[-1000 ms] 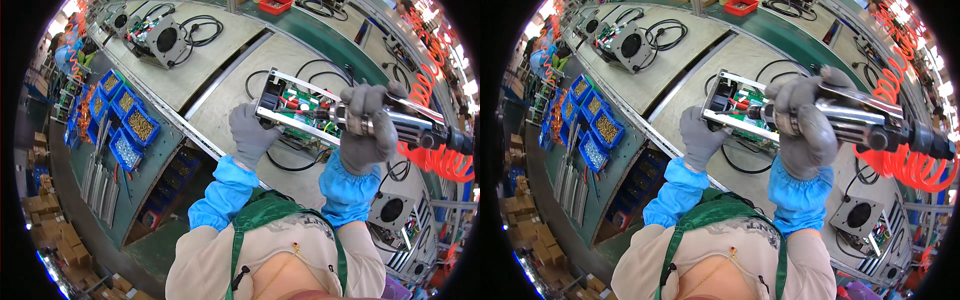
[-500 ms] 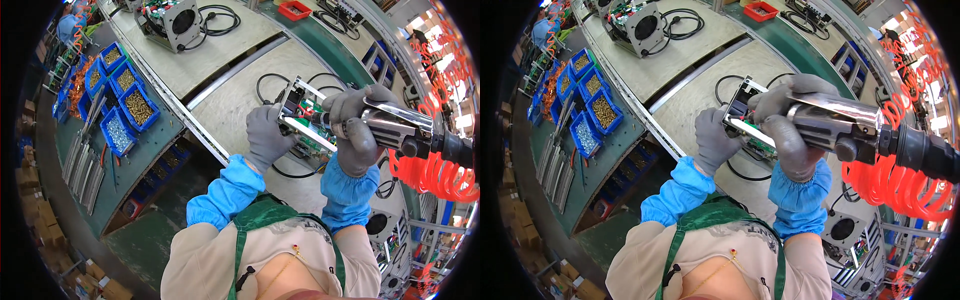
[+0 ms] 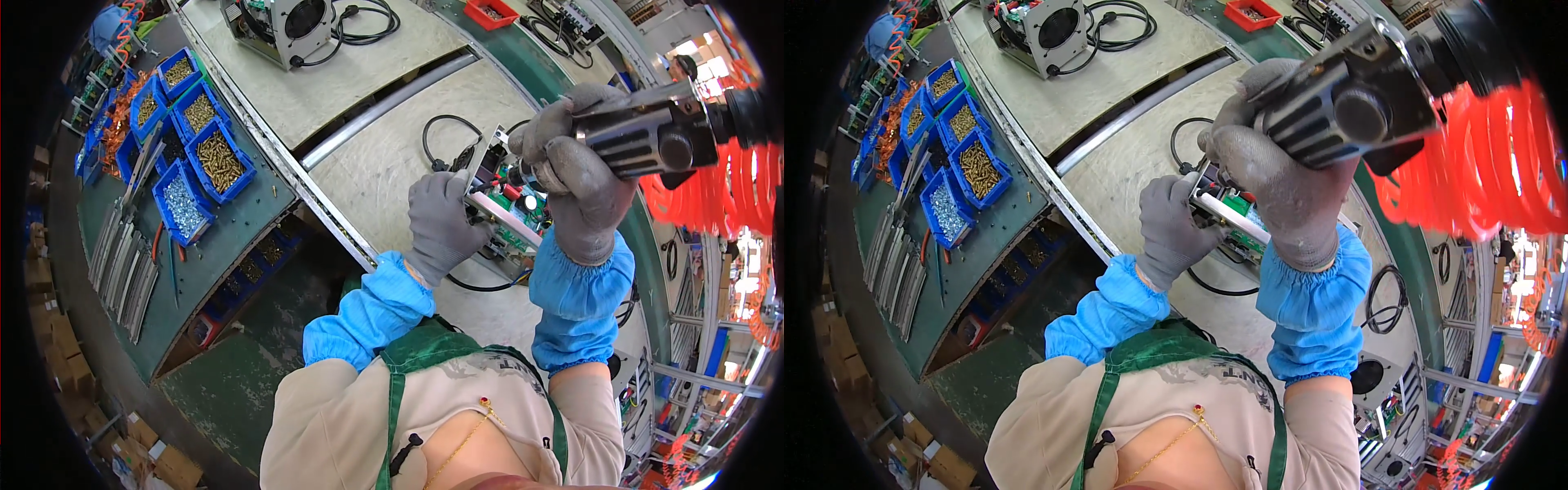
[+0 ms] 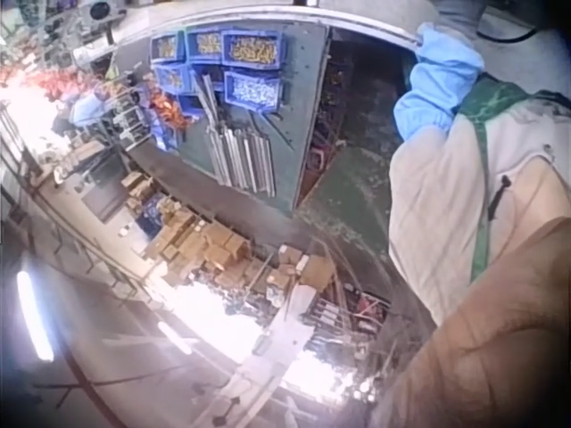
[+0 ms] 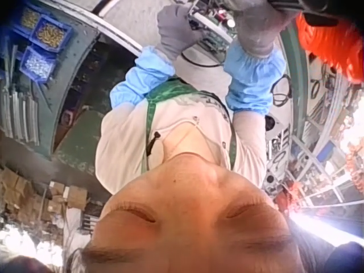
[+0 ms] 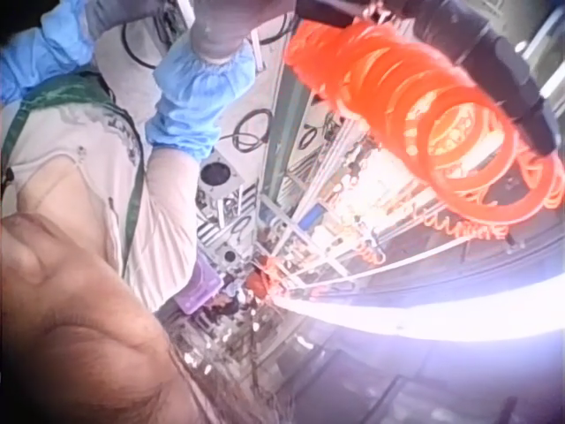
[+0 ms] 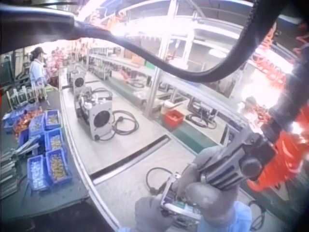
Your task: Use a pneumatic screwdriver to secure components and connect internal wires inside an inverter housing on an assembly line.
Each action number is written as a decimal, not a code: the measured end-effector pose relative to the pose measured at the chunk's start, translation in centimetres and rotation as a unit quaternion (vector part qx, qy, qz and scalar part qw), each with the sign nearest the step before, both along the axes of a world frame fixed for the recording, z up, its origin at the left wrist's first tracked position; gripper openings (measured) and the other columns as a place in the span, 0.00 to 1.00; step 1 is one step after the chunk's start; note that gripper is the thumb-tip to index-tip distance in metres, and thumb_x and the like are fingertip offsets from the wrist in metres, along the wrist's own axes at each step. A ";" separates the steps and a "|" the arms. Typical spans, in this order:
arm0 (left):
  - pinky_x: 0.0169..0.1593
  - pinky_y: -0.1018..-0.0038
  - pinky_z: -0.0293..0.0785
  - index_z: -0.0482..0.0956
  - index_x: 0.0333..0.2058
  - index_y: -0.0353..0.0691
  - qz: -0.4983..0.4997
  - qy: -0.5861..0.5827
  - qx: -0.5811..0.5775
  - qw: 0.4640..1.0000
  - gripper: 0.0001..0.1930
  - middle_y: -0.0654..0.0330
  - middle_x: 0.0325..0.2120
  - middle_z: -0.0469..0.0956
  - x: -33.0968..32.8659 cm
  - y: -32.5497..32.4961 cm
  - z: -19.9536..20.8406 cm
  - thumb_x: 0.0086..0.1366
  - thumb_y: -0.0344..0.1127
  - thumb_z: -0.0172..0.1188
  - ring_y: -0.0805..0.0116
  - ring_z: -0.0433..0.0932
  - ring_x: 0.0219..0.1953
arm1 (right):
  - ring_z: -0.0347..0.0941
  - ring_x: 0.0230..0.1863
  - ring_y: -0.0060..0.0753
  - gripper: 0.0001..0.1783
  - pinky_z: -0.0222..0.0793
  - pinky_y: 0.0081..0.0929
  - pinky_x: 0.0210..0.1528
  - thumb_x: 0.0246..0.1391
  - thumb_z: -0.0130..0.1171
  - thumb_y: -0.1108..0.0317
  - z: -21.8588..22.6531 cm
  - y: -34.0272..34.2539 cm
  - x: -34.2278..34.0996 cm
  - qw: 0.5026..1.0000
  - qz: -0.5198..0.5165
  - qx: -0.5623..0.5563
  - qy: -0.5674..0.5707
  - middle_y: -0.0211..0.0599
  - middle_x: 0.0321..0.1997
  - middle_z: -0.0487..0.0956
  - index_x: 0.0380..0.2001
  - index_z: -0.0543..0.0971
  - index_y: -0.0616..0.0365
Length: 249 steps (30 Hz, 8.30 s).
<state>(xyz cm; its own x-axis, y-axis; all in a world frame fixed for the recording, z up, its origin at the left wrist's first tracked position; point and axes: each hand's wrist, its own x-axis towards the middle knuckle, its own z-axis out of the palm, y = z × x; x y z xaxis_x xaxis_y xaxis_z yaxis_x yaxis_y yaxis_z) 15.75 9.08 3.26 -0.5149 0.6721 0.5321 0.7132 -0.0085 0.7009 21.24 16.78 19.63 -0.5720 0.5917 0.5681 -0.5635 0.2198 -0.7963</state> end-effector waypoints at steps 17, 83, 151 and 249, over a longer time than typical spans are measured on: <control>0.47 0.59 0.64 0.69 0.47 0.36 -0.018 -0.025 -0.030 0.999 0.38 0.53 0.41 0.69 0.1 -0.9 0.1 0.35 0.45 0.73 0.54 0.69 0.44 | 0.68 0.20 0.27 0.20 0.67 0.26 0.25 0.40 0.54 0.78 0.7 -1.0 -0.9 0.988 -0.111 0.004 -0.104 0.36 0.20 0.70 0.42 0.71 0.66; 0.36 0.77 0.71 0.78 0.40 0.38 -0.386 -0.259 0.003 0.886 0.10 0.61 0.31 0.78 6.1 4.7 8.2 0.66 0.33 0.49 0.72 0.75 0.31 | 0.55 0.23 0.19 0.28 0.60 0.28 0.36 0.45 0.56 0.67 0.1 -3.3 23.5 0.910 -0.233 -0.066 0.335 0.21 0.20 0.57 0.52 0.66 0.58; 0.45 0.70 0.73 0.75 0.48 0.43 -0.642 0.129 -0.194 0.731 0.23 0.52 0.37 0.78 11.6 19.9 6.9 0.50 0.33 0.63 0.59 0.78 0.39 | 0.67 0.25 0.30 0.27 0.70 0.43 0.39 0.45 0.50 0.71 -0.9 4.9 22.4 0.890 -0.454 0.026 -0.017 0.32 0.22 0.67 0.52 0.66 0.64; 0.40 0.65 0.72 0.80 0.34 0.39 -0.585 0.116 -0.151 0.788 0.09 0.52 0.29 0.77 8.8 15.9 10.1 0.58 0.36 0.56 0.55 0.76 0.35 | 0.60 0.35 0.29 0.25 0.64 0.34 0.39 0.44 0.56 0.70 0.8 1.2 27.9 0.882 -0.421 0.105 0.185 0.30 0.30 0.63 0.50 0.70 0.56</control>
